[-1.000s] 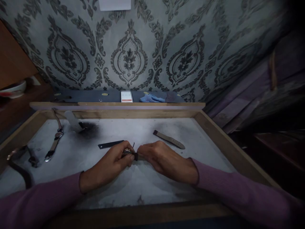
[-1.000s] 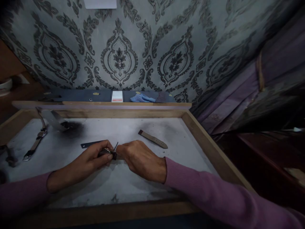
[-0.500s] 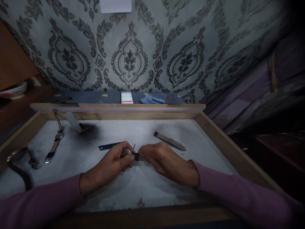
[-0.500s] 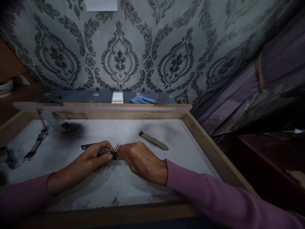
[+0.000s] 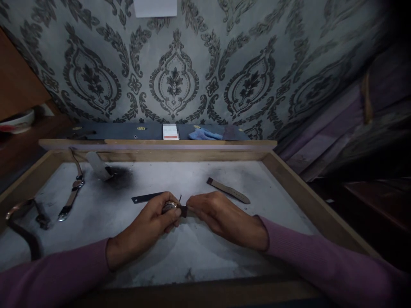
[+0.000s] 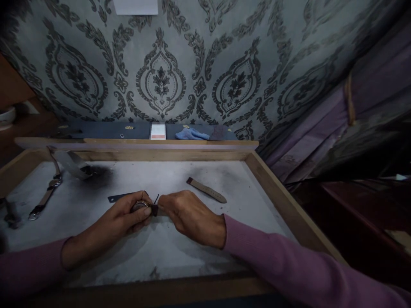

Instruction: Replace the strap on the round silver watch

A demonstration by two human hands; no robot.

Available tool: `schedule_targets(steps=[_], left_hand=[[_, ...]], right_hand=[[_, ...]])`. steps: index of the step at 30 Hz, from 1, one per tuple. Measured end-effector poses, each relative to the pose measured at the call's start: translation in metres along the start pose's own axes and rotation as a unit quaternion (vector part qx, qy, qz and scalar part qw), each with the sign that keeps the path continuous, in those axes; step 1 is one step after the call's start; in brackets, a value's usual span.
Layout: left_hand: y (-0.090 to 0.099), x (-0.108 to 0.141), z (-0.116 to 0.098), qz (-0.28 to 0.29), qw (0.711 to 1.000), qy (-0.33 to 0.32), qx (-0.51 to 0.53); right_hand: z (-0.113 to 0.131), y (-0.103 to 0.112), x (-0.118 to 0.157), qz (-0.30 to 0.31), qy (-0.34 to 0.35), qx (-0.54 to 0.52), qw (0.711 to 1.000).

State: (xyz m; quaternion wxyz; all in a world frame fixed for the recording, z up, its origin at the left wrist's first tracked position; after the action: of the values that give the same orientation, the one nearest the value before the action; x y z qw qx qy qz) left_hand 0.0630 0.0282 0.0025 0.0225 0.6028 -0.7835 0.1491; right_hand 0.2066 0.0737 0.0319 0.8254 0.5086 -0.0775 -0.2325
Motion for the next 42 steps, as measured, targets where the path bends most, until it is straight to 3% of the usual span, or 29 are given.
schedule_targets(steps=[26,42], left_hand=[[-0.001,0.000,-0.009,0.005,0.999,-0.037,-0.004],[0.001,-0.002,-0.013,0.021,0.999,-0.006,0.025]], right_hand=[[-0.002,0.001,-0.002,-0.025,-0.023,-0.042,0.999],[0.000,0.004,0.001,-0.068,-0.038,-0.026,0.997]])
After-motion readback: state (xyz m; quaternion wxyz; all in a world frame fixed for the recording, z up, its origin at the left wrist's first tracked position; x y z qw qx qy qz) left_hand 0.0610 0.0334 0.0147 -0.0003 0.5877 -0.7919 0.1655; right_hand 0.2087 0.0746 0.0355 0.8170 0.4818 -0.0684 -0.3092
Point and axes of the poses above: each hand's wrist, its own x-axis away from the middle knuckle, its own y-axis out of the back of the hand, z = x × y, the point moved 4 cm from there along -x, towards the middle knuckle, and after that the axes turned 8 degrees about x, right-handed, at the moved point
